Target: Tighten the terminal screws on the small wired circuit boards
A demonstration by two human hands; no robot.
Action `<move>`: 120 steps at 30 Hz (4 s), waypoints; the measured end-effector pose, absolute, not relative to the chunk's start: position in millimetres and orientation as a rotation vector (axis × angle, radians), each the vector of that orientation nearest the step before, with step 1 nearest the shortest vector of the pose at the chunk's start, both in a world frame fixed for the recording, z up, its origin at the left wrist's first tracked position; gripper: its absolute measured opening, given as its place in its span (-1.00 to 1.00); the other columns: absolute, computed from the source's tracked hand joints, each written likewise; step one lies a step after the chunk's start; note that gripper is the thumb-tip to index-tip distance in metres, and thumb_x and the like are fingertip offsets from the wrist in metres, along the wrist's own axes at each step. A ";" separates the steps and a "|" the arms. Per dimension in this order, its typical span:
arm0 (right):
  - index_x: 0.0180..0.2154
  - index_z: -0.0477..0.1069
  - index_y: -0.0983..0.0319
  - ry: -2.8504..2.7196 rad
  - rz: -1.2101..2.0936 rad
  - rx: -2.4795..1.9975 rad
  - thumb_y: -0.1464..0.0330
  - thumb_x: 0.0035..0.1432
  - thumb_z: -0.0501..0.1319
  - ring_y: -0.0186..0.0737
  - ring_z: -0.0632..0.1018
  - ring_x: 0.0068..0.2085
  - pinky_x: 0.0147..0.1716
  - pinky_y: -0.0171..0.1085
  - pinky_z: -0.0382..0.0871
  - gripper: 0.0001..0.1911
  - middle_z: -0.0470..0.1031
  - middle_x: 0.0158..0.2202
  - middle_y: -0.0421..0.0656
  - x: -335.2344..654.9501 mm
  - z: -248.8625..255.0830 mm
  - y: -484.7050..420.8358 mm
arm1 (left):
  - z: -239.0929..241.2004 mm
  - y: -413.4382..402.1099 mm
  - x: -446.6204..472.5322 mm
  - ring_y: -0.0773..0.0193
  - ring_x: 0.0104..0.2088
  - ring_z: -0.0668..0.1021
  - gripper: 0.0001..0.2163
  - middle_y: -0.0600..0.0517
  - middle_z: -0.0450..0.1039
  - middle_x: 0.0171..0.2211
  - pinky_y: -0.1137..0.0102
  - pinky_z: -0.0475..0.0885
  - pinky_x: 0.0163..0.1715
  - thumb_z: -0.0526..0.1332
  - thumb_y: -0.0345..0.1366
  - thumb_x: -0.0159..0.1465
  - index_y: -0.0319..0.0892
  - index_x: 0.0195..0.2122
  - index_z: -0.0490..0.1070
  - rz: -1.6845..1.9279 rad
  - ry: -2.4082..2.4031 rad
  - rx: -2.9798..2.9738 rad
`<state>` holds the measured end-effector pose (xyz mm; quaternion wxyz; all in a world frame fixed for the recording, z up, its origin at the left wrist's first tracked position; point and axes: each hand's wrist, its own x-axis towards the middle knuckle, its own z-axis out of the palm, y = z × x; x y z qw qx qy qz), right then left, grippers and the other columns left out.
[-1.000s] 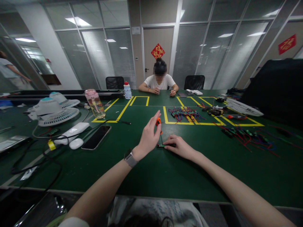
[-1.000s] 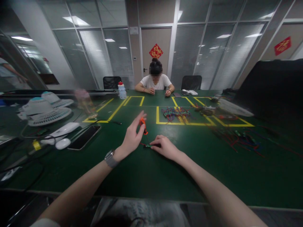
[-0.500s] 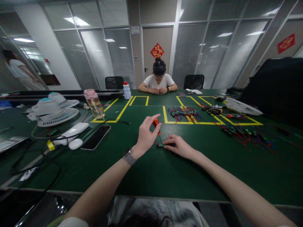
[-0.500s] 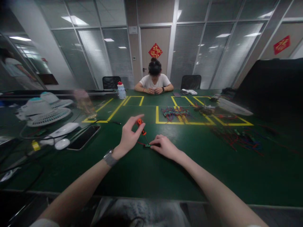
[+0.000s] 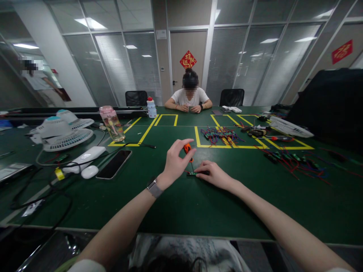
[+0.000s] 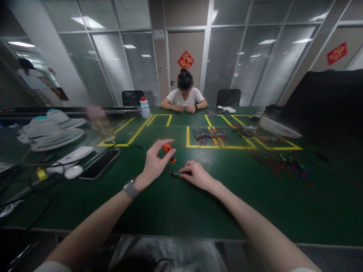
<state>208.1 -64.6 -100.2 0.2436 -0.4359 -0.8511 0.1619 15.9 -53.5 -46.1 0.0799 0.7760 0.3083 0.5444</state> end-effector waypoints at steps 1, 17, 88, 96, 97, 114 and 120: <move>-0.17 0.57 0.19 -2.324 0.442 -1.189 0.36 0.16 0.24 -0.18 0.47 -0.25 -0.19 -0.24 0.34 -0.80 0.47 -0.33 -0.10 207.9 -100.1 -64.7 | -45.6 -54.2 16.0 0.28 -0.21 0.48 -0.73 0.00 0.43 -0.22 0.36 0.40 -0.15 0.17 -0.28 0.28 -0.14 0.00 0.37 1.615 0.921 2.332; -0.17 0.57 0.22 -2.321 0.448 -1.210 0.38 0.15 0.25 -0.18 0.47 -0.26 -0.20 -0.24 0.34 -0.80 0.47 -0.33 -0.09 206.7 -98.4 -66.0 | -47.2 -51.4 15.2 0.25 -0.07 0.50 -0.65 -0.03 0.46 -0.06 0.30 0.39 -0.05 0.03 -0.32 0.36 -0.11 0.17 0.20 1.586 0.955 2.279; -0.18 0.57 0.20 -2.331 0.414 -1.189 0.35 0.16 0.24 -0.17 0.47 -0.24 -0.18 -0.23 0.34 -0.80 0.47 -0.32 -0.09 207.2 -99.3 -65.8 | -46.5 -56.3 18.5 0.30 -0.16 0.47 -0.65 -0.02 0.39 -0.13 0.35 0.40 -0.11 0.08 -0.40 0.32 -0.12 0.14 0.22 1.588 0.904 2.381; -0.17 0.57 0.21 -2.334 0.426 -1.207 0.36 0.16 0.24 -0.18 0.47 -0.24 -0.18 -0.24 0.34 -0.80 0.47 -0.32 -0.09 206.4 -97.2 -66.6 | -49.1 -56.8 18.0 0.25 -0.08 0.46 -0.64 -0.08 0.34 -0.04 0.30 0.39 -0.06 0.01 -0.37 0.35 -0.11 0.18 0.17 1.577 0.938 2.358; -0.16 0.57 0.21 -2.335 0.428 -1.207 0.37 0.16 0.24 -0.18 0.47 -0.24 -0.19 -0.24 0.34 -0.79 0.47 -0.32 -0.09 206.5 -97.3 -66.6 | -49.3 -56.6 18.6 0.27 -0.08 0.47 -0.62 -0.09 0.33 0.01 0.31 0.40 -0.06 -0.02 -0.39 0.36 -0.10 0.21 0.12 1.559 0.897 2.334; -0.17 0.57 0.21 -2.332 0.428 -1.192 0.37 0.16 0.24 -0.18 0.47 -0.24 -0.21 -0.24 0.35 -0.80 0.48 -0.31 -0.09 207.2 -97.2 -66.6 | -46.9 -52.2 17.1 0.33 -0.27 0.49 -0.71 0.04 0.44 -0.25 0.41 0.42 -0.21 0.21 -0.35 0.25 -0.11 0.01 0.34 1.607 0.885 2.345; -0.17 0.57 0.22 -2.338 0.419 -1.189 0.38 0.16 0.24 -0.17 0.47 -0.24 -0.19 -0.24 0.34 -0.80 0.48 -0.32 -0.08 207.1 -97.5 -66.6 | -44.2 -56.4 15.9 0.29 -0.21 0.47 -0.79 -0.03 0.39 -0.18 0.40 0.40 -0.20 0.10 -0.33 0.32 -0.17 -0.04 0.36 1.607 0.871 2.388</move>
